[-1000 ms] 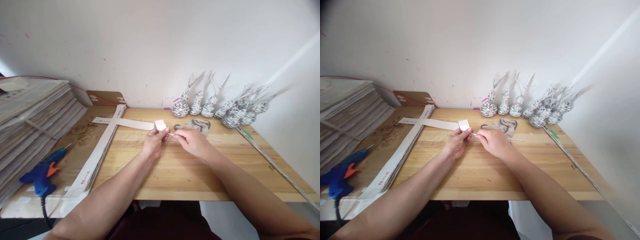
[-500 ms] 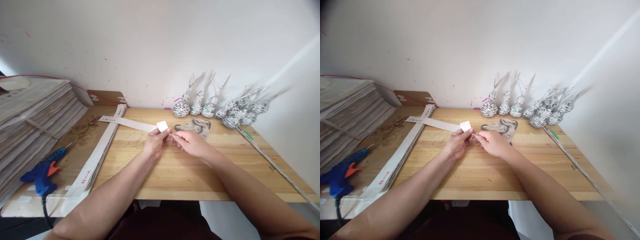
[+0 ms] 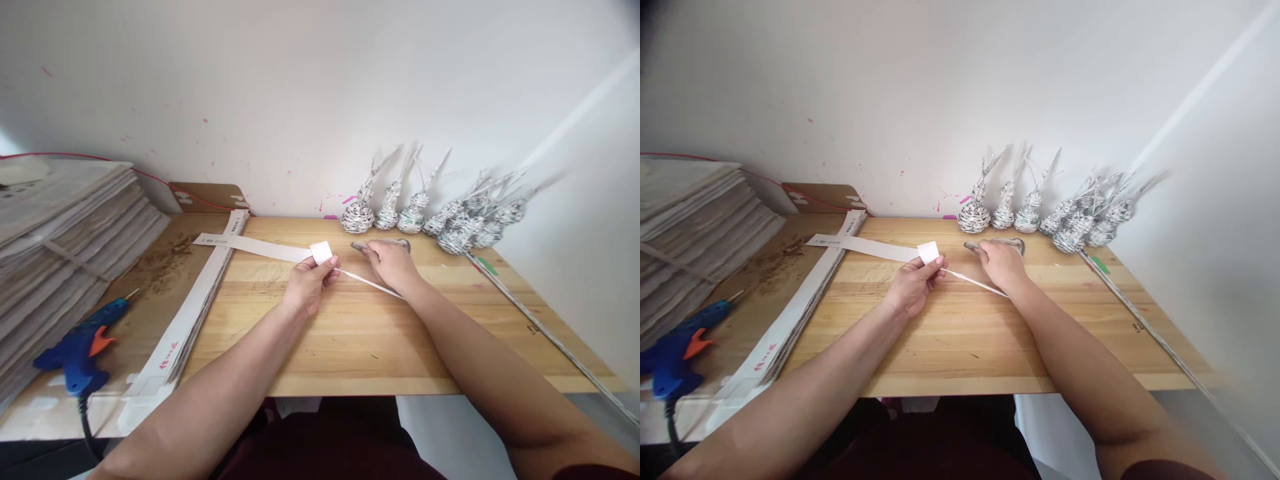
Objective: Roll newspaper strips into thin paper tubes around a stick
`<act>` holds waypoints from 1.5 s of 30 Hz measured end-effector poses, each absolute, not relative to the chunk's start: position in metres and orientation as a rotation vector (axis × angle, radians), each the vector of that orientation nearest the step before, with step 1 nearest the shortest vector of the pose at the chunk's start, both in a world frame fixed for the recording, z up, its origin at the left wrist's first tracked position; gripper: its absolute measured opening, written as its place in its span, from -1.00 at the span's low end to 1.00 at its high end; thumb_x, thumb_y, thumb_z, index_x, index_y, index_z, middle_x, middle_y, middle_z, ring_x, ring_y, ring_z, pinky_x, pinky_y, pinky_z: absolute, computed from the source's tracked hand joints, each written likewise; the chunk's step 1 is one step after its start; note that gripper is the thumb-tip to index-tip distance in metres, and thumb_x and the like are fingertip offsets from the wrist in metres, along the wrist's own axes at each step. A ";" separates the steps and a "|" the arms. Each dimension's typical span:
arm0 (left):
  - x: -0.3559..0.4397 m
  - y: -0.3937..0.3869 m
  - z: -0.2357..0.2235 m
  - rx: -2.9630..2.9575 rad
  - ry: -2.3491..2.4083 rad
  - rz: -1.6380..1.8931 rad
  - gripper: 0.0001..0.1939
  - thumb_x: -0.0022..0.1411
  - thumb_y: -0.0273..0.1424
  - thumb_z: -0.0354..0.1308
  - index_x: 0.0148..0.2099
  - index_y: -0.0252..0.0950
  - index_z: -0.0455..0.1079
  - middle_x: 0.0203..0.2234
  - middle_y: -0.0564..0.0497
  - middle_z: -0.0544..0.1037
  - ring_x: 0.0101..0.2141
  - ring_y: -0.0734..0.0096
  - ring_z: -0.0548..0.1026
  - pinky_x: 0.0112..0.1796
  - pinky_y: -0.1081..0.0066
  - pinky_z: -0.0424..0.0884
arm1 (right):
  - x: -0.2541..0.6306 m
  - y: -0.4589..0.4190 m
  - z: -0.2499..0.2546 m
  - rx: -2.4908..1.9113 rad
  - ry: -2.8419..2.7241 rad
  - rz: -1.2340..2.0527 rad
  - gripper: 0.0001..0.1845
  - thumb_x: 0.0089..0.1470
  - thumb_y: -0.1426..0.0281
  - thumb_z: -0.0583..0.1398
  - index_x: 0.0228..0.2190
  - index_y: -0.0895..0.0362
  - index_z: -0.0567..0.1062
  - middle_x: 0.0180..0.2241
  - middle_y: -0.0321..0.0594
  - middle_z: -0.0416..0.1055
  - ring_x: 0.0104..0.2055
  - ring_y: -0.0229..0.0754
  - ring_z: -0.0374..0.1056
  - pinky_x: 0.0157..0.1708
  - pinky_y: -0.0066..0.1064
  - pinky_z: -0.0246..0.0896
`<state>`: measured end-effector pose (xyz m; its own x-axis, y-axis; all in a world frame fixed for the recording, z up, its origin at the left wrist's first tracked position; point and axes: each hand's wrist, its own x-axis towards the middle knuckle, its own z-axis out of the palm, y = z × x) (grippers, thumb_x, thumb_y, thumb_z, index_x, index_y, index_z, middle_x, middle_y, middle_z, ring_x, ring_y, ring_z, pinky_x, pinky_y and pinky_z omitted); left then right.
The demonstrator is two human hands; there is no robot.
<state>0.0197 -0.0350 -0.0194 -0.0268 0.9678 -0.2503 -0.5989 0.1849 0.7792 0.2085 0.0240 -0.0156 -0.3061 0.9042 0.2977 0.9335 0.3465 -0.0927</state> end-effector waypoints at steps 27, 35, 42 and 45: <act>0.019 -0.033 -0.023 0.623 0.896 1.399 -0.64 -0.21 -0.33 0.45 -0.36 -0.42 0.47 -0.52 -0.02 0.54 -0.54 0.53 0.44 -0.44 0.49 0.37 | 0.167 -0.026 -0.004 -1.018 -2.287 0.349 -0.88 0.09 0.48 0.19 -0.28 0.09 0.41 -0.32 -0.26 0.50 -0.32 -0.25 0.38 -0.31 -0.45 0.17; 0.019 -0.033 -0.022 0.616 0.922 1.396 -0.66 -0.21 -0.36 0.46 -0.38 -0.43 0.48 -0.59 0.04 0.49 -0.60 0.67 0.33 -0.55 0.59 0.22 | 0.173 -0.026 0.006 -1.128 -2.352 0.274 -0.86 0.20 0.36 0.10 -0.35 0.11 0.43 -0.44 -0.25 0.46 -0.41 -0.23 0.35 -0.37 -0.42 0.10; 0.019 -0.032 -0.022 0.568 0.932 1.386 -0.63 -0.26 -0.35 0.47 -0.38 -0.43 0.48 -0.55 0.03 0.50 -0.58 0.67 0.35 -0.53 0.59 0.25 | 0.172 -0.028 0.009 -1.251 -2.430 0.316 -0.73 0.26 0.36 -0.03 -0.41 0.13 0.37 -0.47 -0.22 0.41 -0.41 -0.21 0.30 -0.39 -0.40 0.02; 0.019 -0.033 -0.021 0.549 0.928 1.392 -0.63 -0.28 -0.36 0.48 -0.39 -0.43 0.48 -0.56 0.04 0.49 -0.58 0.67 0.35 -0.53 0.60 0.27 | 0.173 -0.030 0.009 -1.214 -2.408 0.362 -0.81 0.23 0.34 0.03 -0.38 0.12 0.37 -0.45 -0.24 0.41 -0.41 -0.22 0.28 -0.40 -0.41 0.01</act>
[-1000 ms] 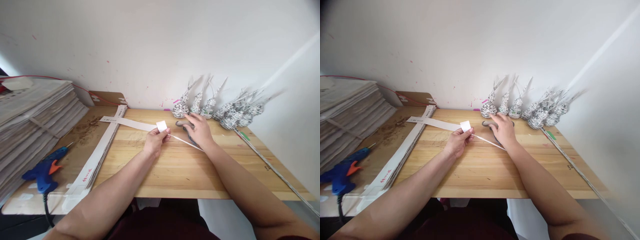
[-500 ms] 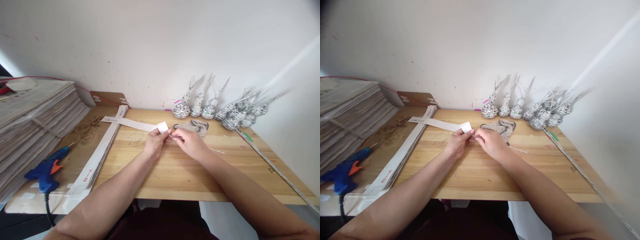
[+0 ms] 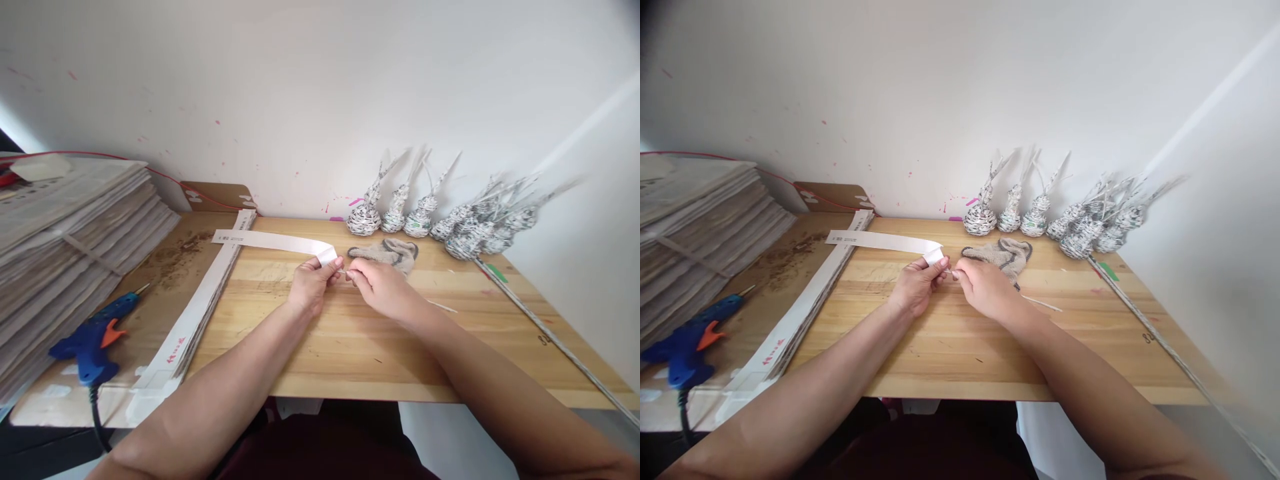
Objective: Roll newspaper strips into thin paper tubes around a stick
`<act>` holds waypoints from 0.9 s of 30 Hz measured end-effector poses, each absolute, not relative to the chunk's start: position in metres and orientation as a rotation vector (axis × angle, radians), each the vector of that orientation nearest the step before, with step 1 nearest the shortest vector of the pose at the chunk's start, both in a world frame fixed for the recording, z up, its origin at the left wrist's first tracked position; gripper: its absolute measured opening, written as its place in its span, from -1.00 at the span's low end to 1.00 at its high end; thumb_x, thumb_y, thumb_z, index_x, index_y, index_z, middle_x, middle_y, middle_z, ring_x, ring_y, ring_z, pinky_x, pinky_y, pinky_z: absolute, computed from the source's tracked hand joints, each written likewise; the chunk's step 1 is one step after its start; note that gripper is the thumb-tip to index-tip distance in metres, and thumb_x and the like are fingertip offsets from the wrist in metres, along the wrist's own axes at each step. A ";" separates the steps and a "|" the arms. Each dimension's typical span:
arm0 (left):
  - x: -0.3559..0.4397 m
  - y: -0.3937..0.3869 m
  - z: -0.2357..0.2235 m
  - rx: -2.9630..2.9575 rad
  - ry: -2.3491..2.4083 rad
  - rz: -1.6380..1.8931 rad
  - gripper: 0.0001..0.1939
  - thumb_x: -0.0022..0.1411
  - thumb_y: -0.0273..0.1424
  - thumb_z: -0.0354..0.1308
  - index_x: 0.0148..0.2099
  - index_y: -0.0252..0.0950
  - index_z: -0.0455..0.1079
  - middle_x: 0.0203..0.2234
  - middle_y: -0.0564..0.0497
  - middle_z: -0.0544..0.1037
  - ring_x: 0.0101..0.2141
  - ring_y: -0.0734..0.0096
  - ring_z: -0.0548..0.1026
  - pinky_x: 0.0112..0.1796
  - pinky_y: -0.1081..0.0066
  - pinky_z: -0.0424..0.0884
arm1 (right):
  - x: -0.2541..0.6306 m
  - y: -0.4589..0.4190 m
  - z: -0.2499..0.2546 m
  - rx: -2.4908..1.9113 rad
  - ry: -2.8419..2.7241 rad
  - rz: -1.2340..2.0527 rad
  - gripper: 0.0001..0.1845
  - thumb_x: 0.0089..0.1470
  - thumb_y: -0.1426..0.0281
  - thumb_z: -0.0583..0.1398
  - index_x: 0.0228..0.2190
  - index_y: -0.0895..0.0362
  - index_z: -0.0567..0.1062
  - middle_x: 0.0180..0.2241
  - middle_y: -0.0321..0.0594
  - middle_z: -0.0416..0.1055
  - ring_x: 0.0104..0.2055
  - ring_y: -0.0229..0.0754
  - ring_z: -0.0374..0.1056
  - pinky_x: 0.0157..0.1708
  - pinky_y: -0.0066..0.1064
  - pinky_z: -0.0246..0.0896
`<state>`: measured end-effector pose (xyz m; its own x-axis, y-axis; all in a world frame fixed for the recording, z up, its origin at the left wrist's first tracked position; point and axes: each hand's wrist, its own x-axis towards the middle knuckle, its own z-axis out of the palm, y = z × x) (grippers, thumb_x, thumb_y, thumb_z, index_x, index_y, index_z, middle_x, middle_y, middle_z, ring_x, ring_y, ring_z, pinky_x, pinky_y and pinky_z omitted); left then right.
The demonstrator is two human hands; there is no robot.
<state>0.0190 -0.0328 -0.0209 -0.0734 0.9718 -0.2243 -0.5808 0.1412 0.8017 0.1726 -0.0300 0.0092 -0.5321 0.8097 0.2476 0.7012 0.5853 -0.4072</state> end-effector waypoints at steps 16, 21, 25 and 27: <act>0.019 -0.034 -0.020 0.600 0.947 1.387 -0.65 -0.25 -0.33 0.47 -0.40 -0.41 0.48 -0.59 0.07 0.47 -0.61 0.67 0.32 -0.56 0.59 0.23 | 0.175 -0.028 0.011 -1.194 -2.372 0.533 -0.75 0.23 0.32 0.03 -0.46 0.11 0.37 -0.53 -0.31 0.35 -0.47 -0.27 0.23 -0.45 -0.43 -0.03; 0.019 -0.032 -0.021 0.585 0.951 1.394 -0.64 -0.26 -0.34 0.47 -0.42 -0.42 0.46 -0.63 0.09 0.45 -0.63 0.67 0.31 -0.58 0.60 0.21 | 0.175 -0.030 0.012 -1.139 -2.301 0.543 -0.90 0.13 0.35 0.14 -0.41 0.11 0.39 -0.50 -0.33 0.36 -0.49 -0.29 0.20 -0.46 -0.44 -0.02; 0.019 -0.033 -0.020 0.577 0.938 1.395 -0.63 -0.27 -0.34 0.47 -0.40 -0.42 0.46 -0.61 0.08 0.46 -0.62 0.66 0.32 -0.57 0.58 0.23 | 0.176 -0.028 0.012 -1.138 -2.333 0.507 -0.84 0.15 0.37 0.12 -0.46 0.11 0.41 -0.53 -0.32 0.34 -0.48 -0.27 0.20 -0.45 -0.43 -0.03; 0.019 -0.033 -0.020 0.581 0.940 1.395 -0.63 -0.25 -0.33 0.47 -0.38 -0.41 0.47 -0.59 0.07 0.46 -0.61 0.66 0.33 -0.56 0.58 0.24 | 0.177 -0.027 0.010 -1.141 -2.369 0.467 -0.79 0.17 0.36 0.10 -0.49 0.11 0.41 -0.54 -0.31 0.33 -0.47 -0.27 0.20 -0.44 -0.42 -0.04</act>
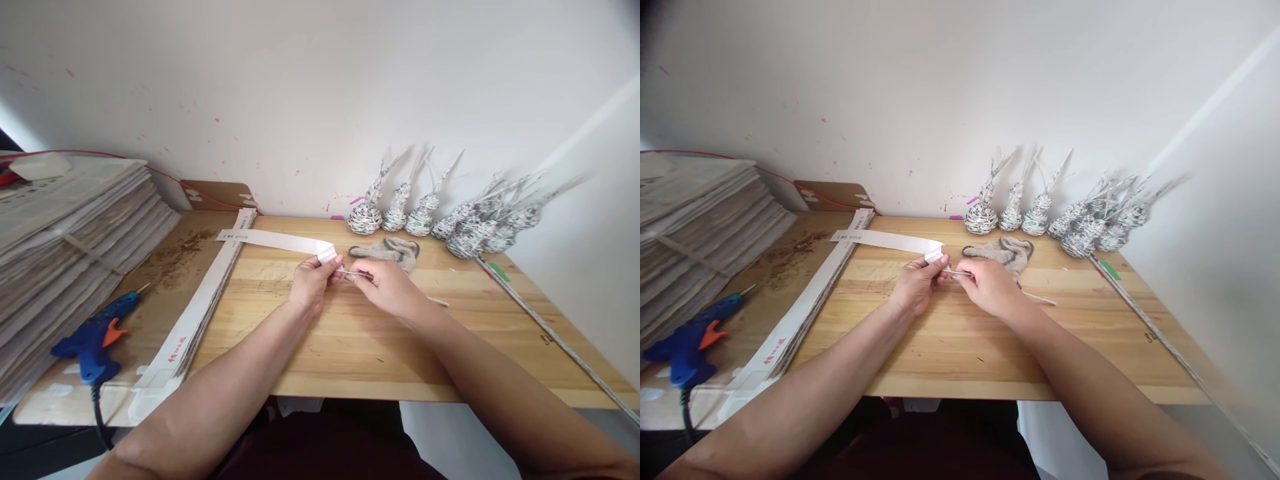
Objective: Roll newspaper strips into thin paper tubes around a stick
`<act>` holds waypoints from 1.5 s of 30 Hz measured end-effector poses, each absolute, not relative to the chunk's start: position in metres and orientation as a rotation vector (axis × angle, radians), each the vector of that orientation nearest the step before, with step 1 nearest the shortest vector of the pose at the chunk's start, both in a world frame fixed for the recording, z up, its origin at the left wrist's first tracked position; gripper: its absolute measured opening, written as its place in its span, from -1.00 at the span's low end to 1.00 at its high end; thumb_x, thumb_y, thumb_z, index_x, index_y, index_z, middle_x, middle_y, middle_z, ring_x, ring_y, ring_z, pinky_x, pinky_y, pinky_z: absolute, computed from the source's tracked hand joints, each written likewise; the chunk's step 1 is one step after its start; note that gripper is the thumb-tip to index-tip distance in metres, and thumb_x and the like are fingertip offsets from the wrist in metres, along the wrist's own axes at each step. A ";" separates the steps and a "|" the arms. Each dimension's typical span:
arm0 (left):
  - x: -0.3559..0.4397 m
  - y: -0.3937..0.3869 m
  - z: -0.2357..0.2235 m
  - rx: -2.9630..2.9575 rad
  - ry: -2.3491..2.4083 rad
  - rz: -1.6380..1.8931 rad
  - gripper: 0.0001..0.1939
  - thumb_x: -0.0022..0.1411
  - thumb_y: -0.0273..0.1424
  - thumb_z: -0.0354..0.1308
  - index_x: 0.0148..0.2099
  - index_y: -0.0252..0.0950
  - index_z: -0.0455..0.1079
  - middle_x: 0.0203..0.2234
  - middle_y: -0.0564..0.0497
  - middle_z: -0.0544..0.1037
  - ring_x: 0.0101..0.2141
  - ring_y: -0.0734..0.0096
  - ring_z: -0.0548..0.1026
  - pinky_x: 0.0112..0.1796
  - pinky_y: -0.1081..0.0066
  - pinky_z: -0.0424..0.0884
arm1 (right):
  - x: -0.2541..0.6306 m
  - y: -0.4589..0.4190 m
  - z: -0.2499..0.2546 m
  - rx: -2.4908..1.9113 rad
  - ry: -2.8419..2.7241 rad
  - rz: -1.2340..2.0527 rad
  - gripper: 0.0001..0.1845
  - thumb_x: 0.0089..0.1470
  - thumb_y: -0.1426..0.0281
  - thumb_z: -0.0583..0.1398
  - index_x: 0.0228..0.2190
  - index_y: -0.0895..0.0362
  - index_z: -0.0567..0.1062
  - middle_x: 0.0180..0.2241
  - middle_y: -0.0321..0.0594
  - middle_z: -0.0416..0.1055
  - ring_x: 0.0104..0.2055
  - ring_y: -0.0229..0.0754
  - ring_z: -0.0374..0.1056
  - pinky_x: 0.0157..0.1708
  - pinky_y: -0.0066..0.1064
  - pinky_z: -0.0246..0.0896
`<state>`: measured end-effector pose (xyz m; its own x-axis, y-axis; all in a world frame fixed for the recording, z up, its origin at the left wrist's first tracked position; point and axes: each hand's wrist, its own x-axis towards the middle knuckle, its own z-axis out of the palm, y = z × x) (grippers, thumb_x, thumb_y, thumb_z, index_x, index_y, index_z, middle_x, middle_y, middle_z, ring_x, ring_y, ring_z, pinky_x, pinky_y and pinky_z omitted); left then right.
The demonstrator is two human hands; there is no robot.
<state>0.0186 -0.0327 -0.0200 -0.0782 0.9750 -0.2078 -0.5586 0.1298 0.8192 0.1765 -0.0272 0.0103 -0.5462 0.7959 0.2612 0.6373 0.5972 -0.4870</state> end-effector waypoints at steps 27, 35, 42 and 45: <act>0.016 -0.034 -0.019 0.585 0.888 1.327 -0.70 -0.11 -0.34 0.41 -0.33 -0.40 0.47 -0.50 0.00 0.54 -0.59 0.63 0.41 -0.54 0.59 0.35 | 0.179 -0.026 0.011 -1.166 -2.342 0.541 -0.77 0.18 0.37 0.07 -0.48 0.11 0.43 -0.53 -0.31 0.38 -0.48 -0.27 0.24 -0.45 -0.43 0.01; 0.015 -0.034 -0.016 0.571 0.879 1.322 -0.75 -0.07 -0.37 0.39 -0.35 -0.40 0.47 -0.51 0.01 0.54 -0.59 0.63 0.43 -0.50 0.60 0.41 | 0.180 -0.026 0.012 -1.151 -2.278 0.597 -0.87 0.12 0.30 0.15 -0.38 0.09 0.43 -0.47 -0.31 0.41 -0.43 -0.25 0.28 -0.43 -0.42 0.05; 0.015 -0.032 -0.019 0.557 0.839 1.306 -0.75 -0.12 -0.44 0.42 -0.35 -0.44 0.51 -0.51 -0.02 0.55 -0.55 0.62 0.45 -0.46 0.62 0.42 | 0.182 -0.023 0.010 -1.098 -2.324 0.587 -0.78 0.18 0.36 0.08 -0.45 0.11 0.46 -0.51 -0.31 0.38 -0.44 -0.26 0.26 -0.40 -0.42 0.05; 0.016 -0.031 -0.020 0.548 0.841 1.293 -0.74 -0.16 -0.49 0.43 -0.36 -0.45 0.51 -0.52 -0.01 0.54 -0.56 0.64 0.44 -0.48 0.65 0.40 | 0.184 -0.021 0.014 -1.164 -2.329 0.830 -0.74 0.19 0.33 0.06 -0.45 0.13 0.47 -0.49 -0.28 0.41 -0.42 -0.25 0.30 -0.39 -0.41 0.10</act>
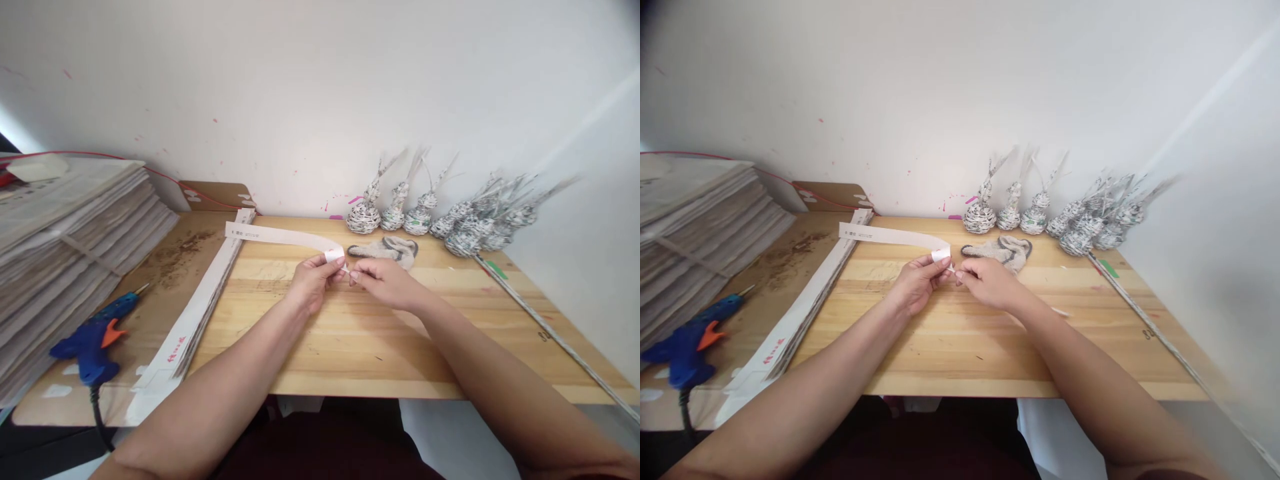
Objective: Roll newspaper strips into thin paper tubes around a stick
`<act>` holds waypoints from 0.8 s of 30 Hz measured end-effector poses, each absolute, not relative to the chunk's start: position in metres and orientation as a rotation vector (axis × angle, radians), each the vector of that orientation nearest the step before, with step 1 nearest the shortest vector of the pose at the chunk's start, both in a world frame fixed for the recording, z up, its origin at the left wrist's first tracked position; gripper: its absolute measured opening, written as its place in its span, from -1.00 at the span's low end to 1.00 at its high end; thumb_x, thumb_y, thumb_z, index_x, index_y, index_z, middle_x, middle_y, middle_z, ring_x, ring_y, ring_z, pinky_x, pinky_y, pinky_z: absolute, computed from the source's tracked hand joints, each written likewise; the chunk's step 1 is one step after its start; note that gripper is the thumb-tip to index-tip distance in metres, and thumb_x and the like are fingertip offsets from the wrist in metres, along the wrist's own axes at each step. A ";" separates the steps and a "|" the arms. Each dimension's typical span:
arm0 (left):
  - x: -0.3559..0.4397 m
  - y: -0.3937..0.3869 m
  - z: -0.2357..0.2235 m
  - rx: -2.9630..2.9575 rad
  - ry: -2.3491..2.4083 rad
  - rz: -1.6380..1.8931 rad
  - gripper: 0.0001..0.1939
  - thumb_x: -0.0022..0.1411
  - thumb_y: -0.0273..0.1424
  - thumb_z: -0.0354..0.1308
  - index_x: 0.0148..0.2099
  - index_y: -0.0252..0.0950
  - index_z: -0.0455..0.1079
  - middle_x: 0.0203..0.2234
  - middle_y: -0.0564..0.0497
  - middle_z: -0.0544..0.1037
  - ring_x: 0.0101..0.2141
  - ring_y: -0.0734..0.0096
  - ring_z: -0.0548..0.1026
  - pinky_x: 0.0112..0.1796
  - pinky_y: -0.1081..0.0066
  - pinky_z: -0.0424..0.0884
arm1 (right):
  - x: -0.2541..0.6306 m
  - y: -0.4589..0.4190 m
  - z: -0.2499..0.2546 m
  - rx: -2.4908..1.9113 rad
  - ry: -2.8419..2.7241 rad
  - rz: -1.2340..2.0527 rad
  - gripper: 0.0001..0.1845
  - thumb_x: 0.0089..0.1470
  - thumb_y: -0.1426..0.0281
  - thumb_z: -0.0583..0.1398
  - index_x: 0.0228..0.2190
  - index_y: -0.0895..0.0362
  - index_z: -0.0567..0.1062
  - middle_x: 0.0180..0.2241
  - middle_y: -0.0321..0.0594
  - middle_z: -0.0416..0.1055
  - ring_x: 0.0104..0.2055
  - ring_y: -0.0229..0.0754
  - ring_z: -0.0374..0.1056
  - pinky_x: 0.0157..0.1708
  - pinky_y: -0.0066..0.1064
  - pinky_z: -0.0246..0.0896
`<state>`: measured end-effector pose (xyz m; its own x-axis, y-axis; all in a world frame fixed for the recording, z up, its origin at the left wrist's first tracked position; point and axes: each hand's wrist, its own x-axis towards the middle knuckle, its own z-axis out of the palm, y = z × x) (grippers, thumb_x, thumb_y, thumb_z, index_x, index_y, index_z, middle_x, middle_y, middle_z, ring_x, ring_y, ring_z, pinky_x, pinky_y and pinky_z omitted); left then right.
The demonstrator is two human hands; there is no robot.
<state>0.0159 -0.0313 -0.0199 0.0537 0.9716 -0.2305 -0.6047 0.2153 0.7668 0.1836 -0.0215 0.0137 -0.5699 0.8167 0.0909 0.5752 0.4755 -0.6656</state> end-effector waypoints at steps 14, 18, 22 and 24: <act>0.017 -0.031 -0.021 0.528 0.897 1.297 -0.76 -0.13 -0.50 0.41 -0.37 -0.44 0.45 -0.56 0.01 0.53 -0.60 0.64 0.43 -0.53 0.64 0.39 | 0.183 -0.023 0.011 -1.185 -2.341 0.562 -0.79 0.17 0.33 0.09 -0.47 0.11 0.40 -0.54 -0.31 0.33 -0.47 -0.25 0.22 -0.43 -0.41 0.00; 0.017 -0.032 -0.021 0.554 0.909 1.290 -0.77 -0.08 -0.45 0.38 -0.36 -0.42 0.42 -0.52 -0.04 0.55 -0.61 0.62 0.42 -0.54 0.62 0.38 | 0.182 -0.024 0.015 -1.218 -2.415 0.705 -0.74 0.19 0.35 0.04 -0.50 0.12 0.40 -0.52 -0.28 0.36 -0.44 -0.24 0.26 -0.42 -0.42 0.01; 0.017 -0.032 -0.019 0.558 0.937 1.301 -0.78 -0.05 -0.43 0.37 -0.37 -0.40 0.41 -0.51 -0.03 0.56 -0.60 0.61 0.42 -0.52 0.59 0.40 | 0.181 -0.026 0.013 -1.174 -2.358 0.587 -0.88 0.11 0.33 0.15 -0.41 0.11 0.41 -0.46 -0.29 0.40 -0.43 -0.25 0.26 -0.41 -0.43 0.01; 0.016 -0.032 -0.019 0.562 0.936 1.304 -0.79 -0.05 -0.44 0.37 -0.36 -0.40 0.42 -0.51 -0.02 0.55 -0.60 0.62 0.42 -0.51 0.59 0.39 | 0.181 -0.026 0.011 -1.171 -2.332 0.530 -0.89 0.12 0.34 0.15 -0.39 0.11 0.42 -0.48 -0.31 0.40 -0.44 -0.26 0.26 -0.42 -0.43 0.01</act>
